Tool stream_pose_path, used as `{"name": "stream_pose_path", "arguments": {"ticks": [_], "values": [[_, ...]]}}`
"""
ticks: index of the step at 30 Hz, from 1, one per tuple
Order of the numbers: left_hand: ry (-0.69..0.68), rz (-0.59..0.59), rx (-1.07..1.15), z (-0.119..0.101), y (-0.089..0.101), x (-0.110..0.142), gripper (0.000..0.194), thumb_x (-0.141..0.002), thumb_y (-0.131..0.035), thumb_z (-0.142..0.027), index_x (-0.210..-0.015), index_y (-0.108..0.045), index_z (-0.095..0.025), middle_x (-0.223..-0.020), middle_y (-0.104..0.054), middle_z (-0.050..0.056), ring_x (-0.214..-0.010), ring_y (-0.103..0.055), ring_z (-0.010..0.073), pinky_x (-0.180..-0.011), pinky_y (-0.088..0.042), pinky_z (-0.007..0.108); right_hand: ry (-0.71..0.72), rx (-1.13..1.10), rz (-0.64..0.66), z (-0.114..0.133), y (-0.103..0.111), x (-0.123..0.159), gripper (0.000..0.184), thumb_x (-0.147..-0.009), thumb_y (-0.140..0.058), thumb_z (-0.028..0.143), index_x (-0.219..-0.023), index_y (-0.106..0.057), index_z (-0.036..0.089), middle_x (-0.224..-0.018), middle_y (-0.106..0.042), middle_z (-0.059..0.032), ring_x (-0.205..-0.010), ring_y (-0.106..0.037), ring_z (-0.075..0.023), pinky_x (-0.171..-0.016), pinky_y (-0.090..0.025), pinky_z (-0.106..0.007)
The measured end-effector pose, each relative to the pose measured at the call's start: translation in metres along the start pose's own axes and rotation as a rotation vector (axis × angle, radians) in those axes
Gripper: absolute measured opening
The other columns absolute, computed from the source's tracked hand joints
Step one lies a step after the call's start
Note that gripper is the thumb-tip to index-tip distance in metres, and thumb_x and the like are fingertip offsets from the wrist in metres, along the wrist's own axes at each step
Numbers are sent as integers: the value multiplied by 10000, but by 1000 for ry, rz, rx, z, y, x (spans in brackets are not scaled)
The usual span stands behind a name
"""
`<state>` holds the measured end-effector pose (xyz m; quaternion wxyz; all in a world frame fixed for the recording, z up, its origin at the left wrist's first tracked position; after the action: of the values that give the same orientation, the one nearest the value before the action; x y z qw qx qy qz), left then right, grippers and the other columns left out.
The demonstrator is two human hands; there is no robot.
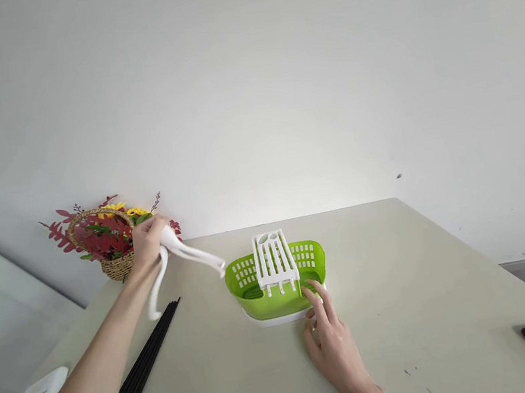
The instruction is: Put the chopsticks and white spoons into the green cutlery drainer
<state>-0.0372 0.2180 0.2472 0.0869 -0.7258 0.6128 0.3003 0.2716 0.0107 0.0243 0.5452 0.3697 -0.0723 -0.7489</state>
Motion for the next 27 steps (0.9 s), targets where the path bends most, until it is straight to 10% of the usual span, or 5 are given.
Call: {"name": "stream_pose_path", "arguments": {"ticks": [12, 27], "values": [[368, 606, -329, 131, 27, 95, 309, -685, -615, -389, -522, -427, -207, -517, -343, -57, -502, -327, 105, -500, -190, 256, -13, -11, 10, -2, -1, 2, 483, -974, -417, 204, -1451, -407, 279, -1560, -406, -163, -840, -694, -155, -687, -626, -336], [344, 722, -480, 166, 24, 121, 289, -712, -545, -394, -527, -410, -217, -555, -345, -41, -553, -340, 133, -544, -206, 268, -11, 1, 9, -2, 0, 3, 501, -968, -425, 196, -1457, -381, 294, -1569, -397, -161, -824, -705, -151, -692, -628, -334]]}}
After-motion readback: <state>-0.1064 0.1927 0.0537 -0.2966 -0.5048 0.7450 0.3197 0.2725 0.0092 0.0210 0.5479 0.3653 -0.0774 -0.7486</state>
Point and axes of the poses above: each hand's wrist, its own x-axis away from the middle knuckle, its own y-axis out of the back of the hand, z = x × y, the point moved 9 cm from there along -x, towards the middle knuckle
